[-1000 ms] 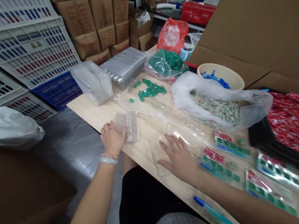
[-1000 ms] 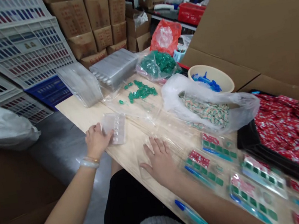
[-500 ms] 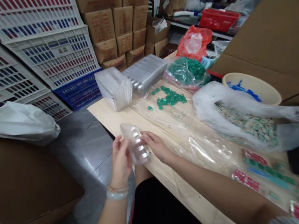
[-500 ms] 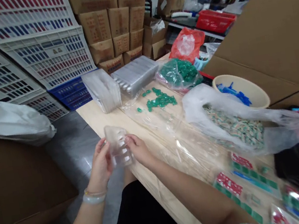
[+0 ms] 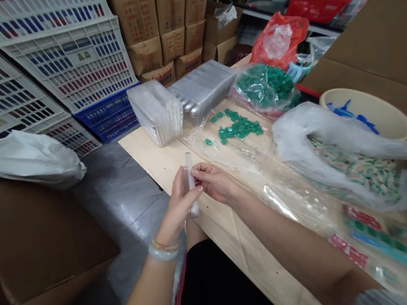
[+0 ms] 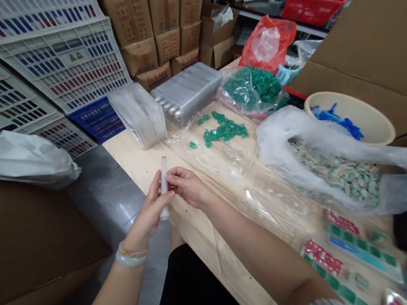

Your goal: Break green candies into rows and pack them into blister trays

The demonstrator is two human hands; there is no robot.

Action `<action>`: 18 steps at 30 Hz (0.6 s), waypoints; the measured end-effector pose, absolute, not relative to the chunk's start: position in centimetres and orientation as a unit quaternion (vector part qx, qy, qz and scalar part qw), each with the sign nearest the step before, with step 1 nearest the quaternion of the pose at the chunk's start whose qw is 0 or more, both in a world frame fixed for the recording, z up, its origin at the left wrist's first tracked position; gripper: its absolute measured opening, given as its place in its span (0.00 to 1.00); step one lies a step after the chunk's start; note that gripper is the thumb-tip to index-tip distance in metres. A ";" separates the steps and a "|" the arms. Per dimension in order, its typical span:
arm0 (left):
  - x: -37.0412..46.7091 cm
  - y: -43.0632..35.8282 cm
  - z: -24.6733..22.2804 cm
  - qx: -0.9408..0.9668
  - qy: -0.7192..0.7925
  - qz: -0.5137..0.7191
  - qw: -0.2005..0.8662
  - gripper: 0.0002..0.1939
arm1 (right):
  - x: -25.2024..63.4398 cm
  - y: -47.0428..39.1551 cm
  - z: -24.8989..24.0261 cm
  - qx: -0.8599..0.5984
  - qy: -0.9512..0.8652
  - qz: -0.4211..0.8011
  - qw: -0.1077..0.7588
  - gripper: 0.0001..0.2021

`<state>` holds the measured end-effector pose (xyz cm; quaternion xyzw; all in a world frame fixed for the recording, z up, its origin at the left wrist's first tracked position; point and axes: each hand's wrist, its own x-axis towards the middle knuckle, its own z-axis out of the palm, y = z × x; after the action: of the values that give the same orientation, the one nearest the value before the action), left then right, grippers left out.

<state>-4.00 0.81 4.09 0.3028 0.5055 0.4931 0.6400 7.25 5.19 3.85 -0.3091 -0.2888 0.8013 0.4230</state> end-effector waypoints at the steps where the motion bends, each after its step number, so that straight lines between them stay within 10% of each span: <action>1: -4.1 0.8 4.2 0.314 0.504 0.493 0.636 0.38 | 7.1 5.3 3.8 -0.298 -0.278 0.815 0.412 0.13; 18: -4.6 1.3 4.9 0.292 0.488 0.494 0.658 0.35 | 7.8 6.8 3.8 -0.314 -0.342 0.820 0.335 0.11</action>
<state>-4.62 1.27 4.89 0.2915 0.4875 0.4940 0.6583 7.76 6.79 3.79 -0.3145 -0.3424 0.8197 0.3346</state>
